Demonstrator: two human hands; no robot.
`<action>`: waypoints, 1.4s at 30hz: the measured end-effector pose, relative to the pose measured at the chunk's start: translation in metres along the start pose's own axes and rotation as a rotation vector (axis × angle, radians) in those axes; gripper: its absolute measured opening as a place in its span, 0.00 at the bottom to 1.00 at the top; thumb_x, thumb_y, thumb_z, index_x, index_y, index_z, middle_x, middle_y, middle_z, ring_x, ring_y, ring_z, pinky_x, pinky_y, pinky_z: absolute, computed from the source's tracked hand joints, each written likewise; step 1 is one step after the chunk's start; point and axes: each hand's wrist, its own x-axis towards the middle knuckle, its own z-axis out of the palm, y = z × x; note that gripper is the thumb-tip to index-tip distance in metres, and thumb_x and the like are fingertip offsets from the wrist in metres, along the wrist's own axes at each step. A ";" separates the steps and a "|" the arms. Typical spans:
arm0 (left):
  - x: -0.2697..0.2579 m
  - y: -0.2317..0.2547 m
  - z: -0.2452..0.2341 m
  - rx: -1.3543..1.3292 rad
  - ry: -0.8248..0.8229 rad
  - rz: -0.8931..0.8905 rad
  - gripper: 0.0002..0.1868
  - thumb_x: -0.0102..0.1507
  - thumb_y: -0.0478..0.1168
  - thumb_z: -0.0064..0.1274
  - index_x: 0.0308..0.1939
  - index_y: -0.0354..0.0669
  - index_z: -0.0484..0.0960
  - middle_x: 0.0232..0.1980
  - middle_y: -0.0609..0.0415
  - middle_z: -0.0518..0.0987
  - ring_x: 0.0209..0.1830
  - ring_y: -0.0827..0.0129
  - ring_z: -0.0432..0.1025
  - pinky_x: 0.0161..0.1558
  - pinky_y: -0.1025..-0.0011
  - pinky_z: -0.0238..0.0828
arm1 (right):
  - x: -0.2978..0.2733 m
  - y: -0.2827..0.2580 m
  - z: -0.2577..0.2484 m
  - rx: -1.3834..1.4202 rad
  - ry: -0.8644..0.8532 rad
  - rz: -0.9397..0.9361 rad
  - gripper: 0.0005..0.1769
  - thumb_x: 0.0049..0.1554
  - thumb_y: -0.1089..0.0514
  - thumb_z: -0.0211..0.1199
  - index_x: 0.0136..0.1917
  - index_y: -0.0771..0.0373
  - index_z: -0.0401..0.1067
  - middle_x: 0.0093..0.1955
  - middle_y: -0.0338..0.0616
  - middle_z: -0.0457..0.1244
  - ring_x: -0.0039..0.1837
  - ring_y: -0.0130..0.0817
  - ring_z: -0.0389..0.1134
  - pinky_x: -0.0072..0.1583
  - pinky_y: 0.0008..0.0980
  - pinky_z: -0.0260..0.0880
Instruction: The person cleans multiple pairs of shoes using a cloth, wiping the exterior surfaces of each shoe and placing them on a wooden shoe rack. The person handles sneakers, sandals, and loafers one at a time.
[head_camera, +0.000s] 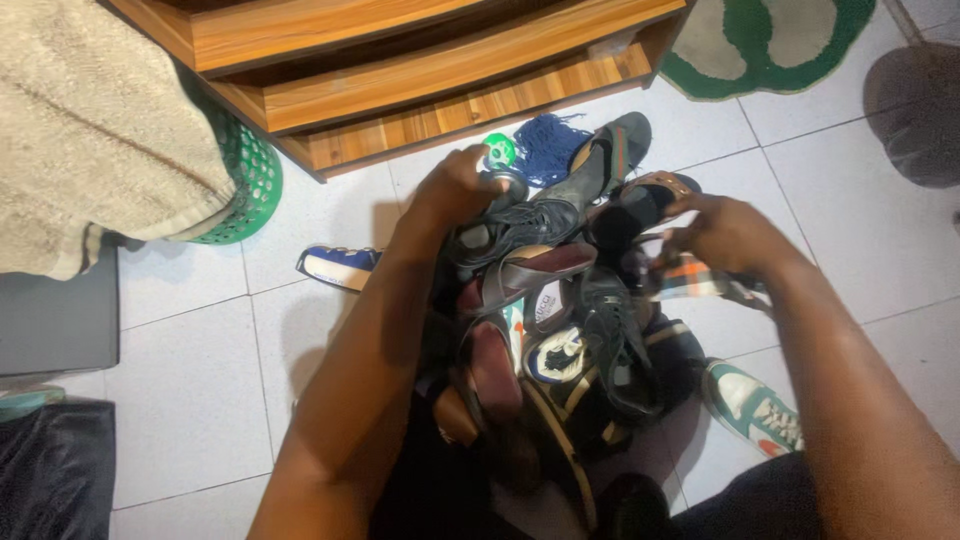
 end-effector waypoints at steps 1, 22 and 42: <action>0.001 -0.015 -0.004 0.003 0.111 0.077 0.33 0.61 0.52 0.62 0.63 0.37 0.74 0.60 0.30 0.77 0.61 0.41 0.73 0.62 0.57 0.71 | 0.002 0.004 -0.002 -0.042 0.068 0.088 0.31 0.59 0.51 0.63 0.74 0.56 0.66 0.54 0.50 0.74 0.63 0.43 0.73 0.66 0.45 0.66; 0.028 -0.134 0.174 0.135 -0.349 -0.356 0.12 0.61 0.44 0.56 0.40 0.39 0.82 0.41 0.41 0.80 0.40 0.54 0.75 0.43 0.59 0.73 | 0.039 -0.071 0.101 -0.055 -0.140 -0.492 0.28 0.54 0.48 0.65 0.65 0.59 0.71 0.51 0.49 0.73 0.55 0.43 0.75 0.59 0.39 0.72; -0.005 0.140 -0.007 -0.992 0.165 0.030 0.12 0.66 0.40 0.53 0.49 0.34 0.77 0.47 0.47 0.78 0.42 0.68 0.73 0.46 0.69 0.74 | 0.060 -0.059 0.060 0.920 -0.115 -0.251 0.52 0.49 0.57 0.75 0.78 0.56 0.48 0.68 0.50 0.63 0.56 0.50 0.75 0.52 0.45 0.77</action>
